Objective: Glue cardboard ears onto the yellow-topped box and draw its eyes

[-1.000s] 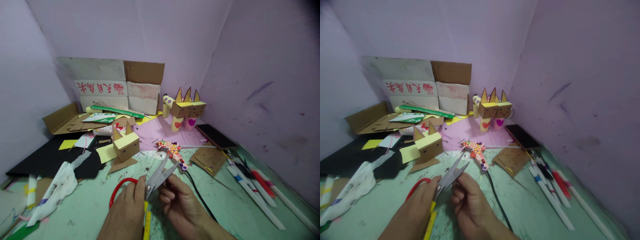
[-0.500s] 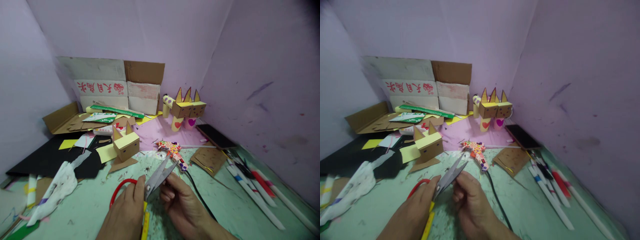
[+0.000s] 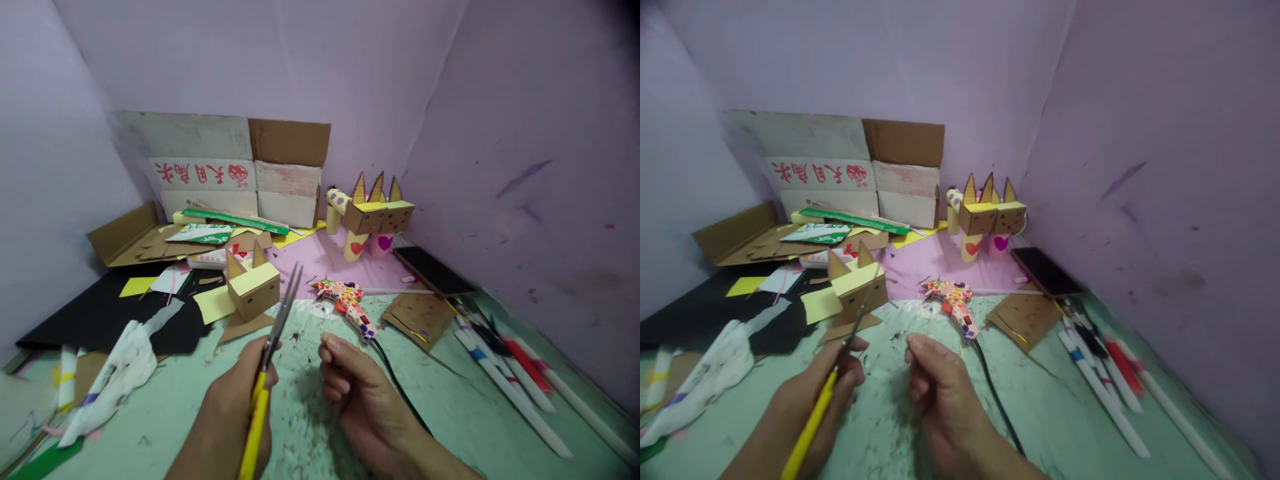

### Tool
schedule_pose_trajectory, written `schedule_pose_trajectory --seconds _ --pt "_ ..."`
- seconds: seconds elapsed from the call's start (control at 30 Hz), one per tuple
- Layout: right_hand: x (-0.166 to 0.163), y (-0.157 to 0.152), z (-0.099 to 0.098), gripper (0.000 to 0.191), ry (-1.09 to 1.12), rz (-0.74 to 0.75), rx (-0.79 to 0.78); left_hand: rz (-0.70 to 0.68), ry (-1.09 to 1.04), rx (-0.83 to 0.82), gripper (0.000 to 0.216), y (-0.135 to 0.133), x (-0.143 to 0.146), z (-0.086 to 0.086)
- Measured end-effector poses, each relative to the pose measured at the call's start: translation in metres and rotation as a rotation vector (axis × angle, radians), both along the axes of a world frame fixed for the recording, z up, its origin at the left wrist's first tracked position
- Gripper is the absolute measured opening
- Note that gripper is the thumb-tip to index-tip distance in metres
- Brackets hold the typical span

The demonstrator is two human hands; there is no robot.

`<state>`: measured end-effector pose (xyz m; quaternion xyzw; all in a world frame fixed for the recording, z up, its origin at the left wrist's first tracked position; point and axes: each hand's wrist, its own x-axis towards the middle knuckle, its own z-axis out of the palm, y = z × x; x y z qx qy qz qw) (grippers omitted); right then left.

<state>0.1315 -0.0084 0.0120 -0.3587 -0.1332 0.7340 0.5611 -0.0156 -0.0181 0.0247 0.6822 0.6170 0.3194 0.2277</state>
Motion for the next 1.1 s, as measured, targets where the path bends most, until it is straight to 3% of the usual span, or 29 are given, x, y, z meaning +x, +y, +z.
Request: schedule_pose_trajectory --seconds 0.1,0.33,0.67,0.87,1.1 --pt "0.0 -0.002 0.0 0.023 -0.046 0.015 0.006 0.074 -0.244 -0.066 0.02 0.0 0.003 0.009" --pt "-0.006 -0.006 -0.006 0.031 -0.202 0.045 -0.028 0.045 -0.611 -0.234 0.034 0.0 0.002 0.009" --pt "-0.009 -0.01 -0.007 0.036 -0.235 0.09 -0.091 0.054 -0.593 -0.262 0.033 -0.001 0.004 0.018" --pt "-0.008 -0.011 -0.008 0.037 -0.332 0.127 -0.086 0.028 -0.406 -0.077 0.026 0.001 0.001 0.017" --pt "-0.007 -0.011 -0.008 0.04 -0.536 0.326 0.08 -0.074 -0.425 -0.085 0.025 0.003 -0.004 0.011"
